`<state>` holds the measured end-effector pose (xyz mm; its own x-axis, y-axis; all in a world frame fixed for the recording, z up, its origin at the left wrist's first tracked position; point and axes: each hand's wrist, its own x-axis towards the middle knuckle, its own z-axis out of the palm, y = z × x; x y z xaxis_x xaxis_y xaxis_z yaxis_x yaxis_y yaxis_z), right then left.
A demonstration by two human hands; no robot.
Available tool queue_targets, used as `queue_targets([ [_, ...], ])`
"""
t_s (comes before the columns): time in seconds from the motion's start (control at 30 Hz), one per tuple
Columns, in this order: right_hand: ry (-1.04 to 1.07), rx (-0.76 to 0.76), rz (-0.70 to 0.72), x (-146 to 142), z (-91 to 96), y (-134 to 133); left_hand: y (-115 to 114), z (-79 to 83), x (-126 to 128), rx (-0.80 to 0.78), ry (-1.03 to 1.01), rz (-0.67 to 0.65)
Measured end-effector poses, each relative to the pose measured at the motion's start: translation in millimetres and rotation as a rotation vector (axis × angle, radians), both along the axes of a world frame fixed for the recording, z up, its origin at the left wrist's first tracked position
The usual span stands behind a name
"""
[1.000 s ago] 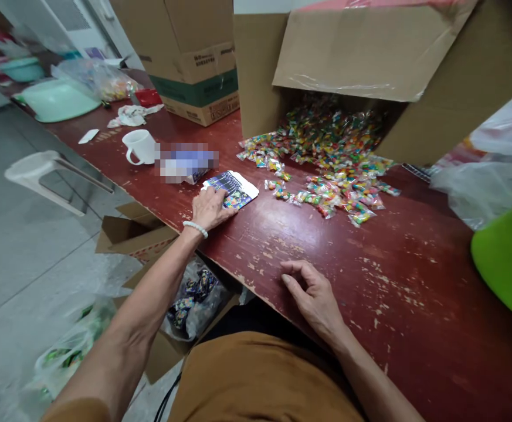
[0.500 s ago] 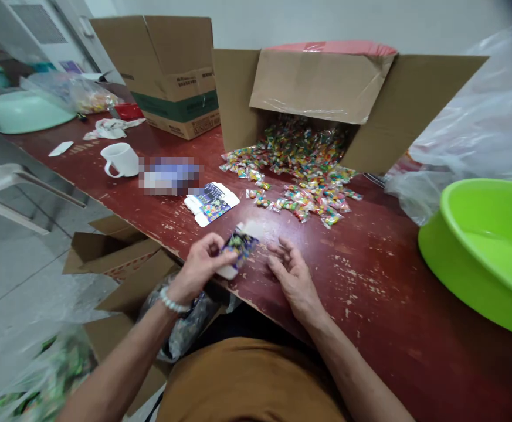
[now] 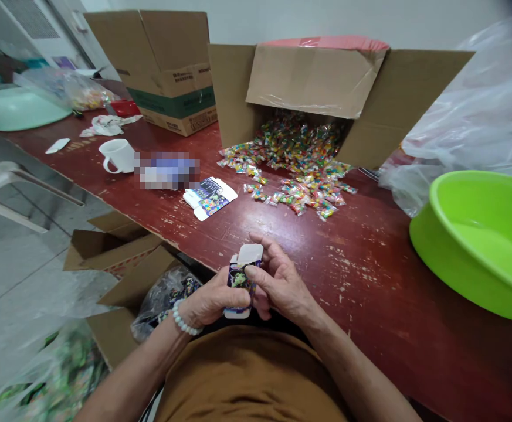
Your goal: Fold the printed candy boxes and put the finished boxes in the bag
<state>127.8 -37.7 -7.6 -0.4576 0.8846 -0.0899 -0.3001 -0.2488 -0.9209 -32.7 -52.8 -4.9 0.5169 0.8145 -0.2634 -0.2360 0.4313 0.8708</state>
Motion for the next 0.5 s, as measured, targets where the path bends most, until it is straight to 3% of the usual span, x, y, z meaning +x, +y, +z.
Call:
queue_targets([
  [0.23, 0.029, -0.064, -0.019, 0.1, -9.8, -2.4, 1.7, -0.9, 9.0, 0.003, 0.137, 0.168],
  [0.4, -0.186, 0.095, -0.328, 4.8, -14.4, 6.4, 8.4, -5.0, 9.0, 0.139, 0.292, 0.235],
  [0.5, -0.234, 0.13, -0.399, 9.2, -13.5, 13.2, 6.8, -4.4, 13.6, 0.227, 0.284, 0.402],
])
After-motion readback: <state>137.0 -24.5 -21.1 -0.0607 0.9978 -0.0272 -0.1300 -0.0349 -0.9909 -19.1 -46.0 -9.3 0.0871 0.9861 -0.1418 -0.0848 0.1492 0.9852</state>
